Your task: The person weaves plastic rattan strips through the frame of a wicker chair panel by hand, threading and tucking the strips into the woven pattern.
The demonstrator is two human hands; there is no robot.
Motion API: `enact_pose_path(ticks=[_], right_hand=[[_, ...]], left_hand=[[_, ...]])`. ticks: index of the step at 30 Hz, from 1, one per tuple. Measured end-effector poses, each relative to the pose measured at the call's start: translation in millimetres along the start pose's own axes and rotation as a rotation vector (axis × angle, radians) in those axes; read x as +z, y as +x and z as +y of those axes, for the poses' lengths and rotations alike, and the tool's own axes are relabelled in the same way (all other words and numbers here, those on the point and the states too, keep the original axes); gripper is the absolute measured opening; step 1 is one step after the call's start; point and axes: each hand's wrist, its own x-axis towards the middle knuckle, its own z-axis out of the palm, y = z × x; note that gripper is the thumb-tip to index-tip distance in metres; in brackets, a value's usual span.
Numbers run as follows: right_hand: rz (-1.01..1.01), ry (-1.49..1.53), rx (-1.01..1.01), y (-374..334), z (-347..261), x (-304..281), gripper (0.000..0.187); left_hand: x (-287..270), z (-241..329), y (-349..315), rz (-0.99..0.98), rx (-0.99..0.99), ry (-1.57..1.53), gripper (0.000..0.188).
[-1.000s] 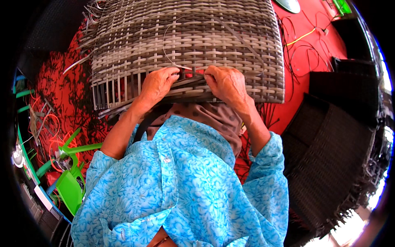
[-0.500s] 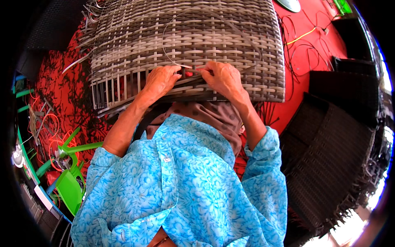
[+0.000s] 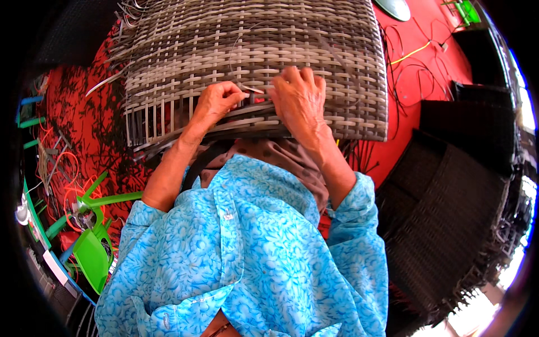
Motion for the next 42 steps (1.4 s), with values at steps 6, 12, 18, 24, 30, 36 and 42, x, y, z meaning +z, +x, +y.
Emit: enact_pose_path(ticks=[6, 12, 18, 24, 30, 36, 42], right_hand=[[-0.082, 0.187, 0.143, 40, -32, 36, 0.028], [0.131, 0.24, 0.253, 46, 7, 68, 0.024], [0.231, 0.168, 0.237, 30, 18, 54, 0.023], [0.03, 0.436, -0.004, 26, -26, 53, 0.011], [-0.066, 0.239, -0.107, 22, -36, 51, 0.008], [-0.011, 0.473, -0.024, 16, -39, 53, 0.011], [-0.213, 0.712, 0.254, 17, -43, 47, 0.014]], left_hand=[[-2, -6, -15, 0.177, 0.052, -0.025, 0.016], [-11, -9, -24, 0.189, -0.056, -0.026, 0.015], [-9, -23, -19, 0.238, 0.0, 0.015, 0.015], [-12, -17, -24, 0.205, -0.1, -0.256, 0.013], [-13, -24, -31, 0.23, -0.014, -0.325, 0.011], [-20, -6, -40, 0.319, 0.031, 0.042, 0.017], [-16, -17, -39, 0.269, 0.085, 0.28, 0.017]])
